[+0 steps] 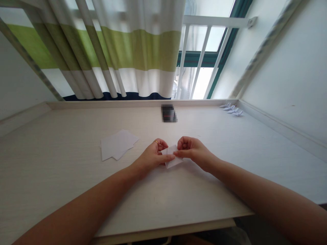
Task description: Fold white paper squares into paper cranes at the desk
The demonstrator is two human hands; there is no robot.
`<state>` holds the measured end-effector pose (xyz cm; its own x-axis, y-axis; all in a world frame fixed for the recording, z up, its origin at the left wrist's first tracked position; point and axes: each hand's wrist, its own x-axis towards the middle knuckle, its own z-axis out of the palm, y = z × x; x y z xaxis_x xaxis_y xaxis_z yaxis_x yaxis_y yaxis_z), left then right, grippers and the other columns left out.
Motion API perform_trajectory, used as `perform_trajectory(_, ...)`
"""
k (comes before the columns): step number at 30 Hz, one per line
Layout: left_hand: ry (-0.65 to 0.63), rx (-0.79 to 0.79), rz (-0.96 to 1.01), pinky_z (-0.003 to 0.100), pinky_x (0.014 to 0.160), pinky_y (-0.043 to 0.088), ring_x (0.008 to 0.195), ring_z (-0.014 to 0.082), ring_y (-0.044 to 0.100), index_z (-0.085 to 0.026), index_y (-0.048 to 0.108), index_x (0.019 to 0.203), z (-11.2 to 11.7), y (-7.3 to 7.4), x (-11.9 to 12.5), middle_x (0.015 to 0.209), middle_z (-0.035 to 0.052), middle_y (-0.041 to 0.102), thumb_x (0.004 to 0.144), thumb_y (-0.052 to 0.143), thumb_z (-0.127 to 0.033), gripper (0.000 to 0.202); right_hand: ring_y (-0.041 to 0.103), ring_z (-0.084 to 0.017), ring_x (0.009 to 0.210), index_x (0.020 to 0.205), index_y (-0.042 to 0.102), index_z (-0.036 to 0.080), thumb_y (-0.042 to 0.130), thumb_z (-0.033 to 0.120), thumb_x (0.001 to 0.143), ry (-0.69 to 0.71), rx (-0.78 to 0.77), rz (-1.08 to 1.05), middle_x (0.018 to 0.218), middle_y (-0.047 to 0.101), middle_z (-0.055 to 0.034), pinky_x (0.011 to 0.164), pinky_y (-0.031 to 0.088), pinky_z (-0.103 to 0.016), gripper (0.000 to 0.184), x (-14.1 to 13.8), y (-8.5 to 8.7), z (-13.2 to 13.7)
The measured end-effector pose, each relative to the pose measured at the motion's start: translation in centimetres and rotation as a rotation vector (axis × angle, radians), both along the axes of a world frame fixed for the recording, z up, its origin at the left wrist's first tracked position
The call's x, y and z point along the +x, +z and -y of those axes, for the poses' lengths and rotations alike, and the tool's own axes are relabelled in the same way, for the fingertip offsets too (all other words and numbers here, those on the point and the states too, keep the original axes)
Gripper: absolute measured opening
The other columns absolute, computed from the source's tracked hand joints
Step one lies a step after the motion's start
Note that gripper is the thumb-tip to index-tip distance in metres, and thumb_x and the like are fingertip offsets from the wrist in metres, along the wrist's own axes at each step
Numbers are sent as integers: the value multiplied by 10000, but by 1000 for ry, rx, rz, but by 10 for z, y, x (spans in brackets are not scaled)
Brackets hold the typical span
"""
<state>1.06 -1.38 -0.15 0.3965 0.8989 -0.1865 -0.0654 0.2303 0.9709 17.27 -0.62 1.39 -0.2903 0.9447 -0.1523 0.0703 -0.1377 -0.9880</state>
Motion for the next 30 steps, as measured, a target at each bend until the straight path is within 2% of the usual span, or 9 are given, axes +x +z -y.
perform_trajectory(6, -66, -28, -69, 235, 540, 422, 565, 132, 587, -202, 344, 885, 1, 0, 0, 650, -22, 592, 592, 687, -208, 451, 434, -49, 467, 616, 452, 152, 683, 142, 509, 37, -23, 1, 512, 473, 68, 448, 293, -189, 255, -3, -2, 5)
perform_trajectory(14, -97, -27, 12, 302, 613, 466, 591, 160, 626, -195, 324, 913, 5, 7, -2, 657, -11, 619, 583, 686, -153, 491, 430, -56, 476, 614, 452, 158, 694, 153, 495, 25, -12, -38, 524, 463, 65, 459, 307, -203, 270, -2, 2, 4)
perform_trajectory(19, -118, -8, 16, 262, 595, 456, 591, 137, 620, -179, 330, 930, 5, 11, -3, 677, -2, 625, 580, 675, -100, 497, 396, -43, 455, 610, 454, 154, 690, 128, 493, 2, -10, -40, 485, 447, 78, 449, 280, -193, 265, -1, 3, 3)
perform_trajectory(23, -144, 14, 13, 220, 579, 436, 574, 98, 594, -177, 352, 938, 6, 12, -4, 679, -32, 600, 554, 684, -70, 518, 401, -48, 465, 617, 454, 156, 688, 119, 493, 0, -10, -49, 487, 452, 78, 457, 285, -195, 267, 0, 3, 3)
perform_trajectory(30, -198, -13, 61, 241, 635, 442, 650, 105, 593, -195, 344, 971, 5, 8, -5, 778, -6, 603, 553, 679, -56, 554, 404, -47, 459, 615, 455, 155, 696, 119, 484, 5, -24, -61, 485, 457, 78, 455, 289, -195, 277, 1, 2, 1)
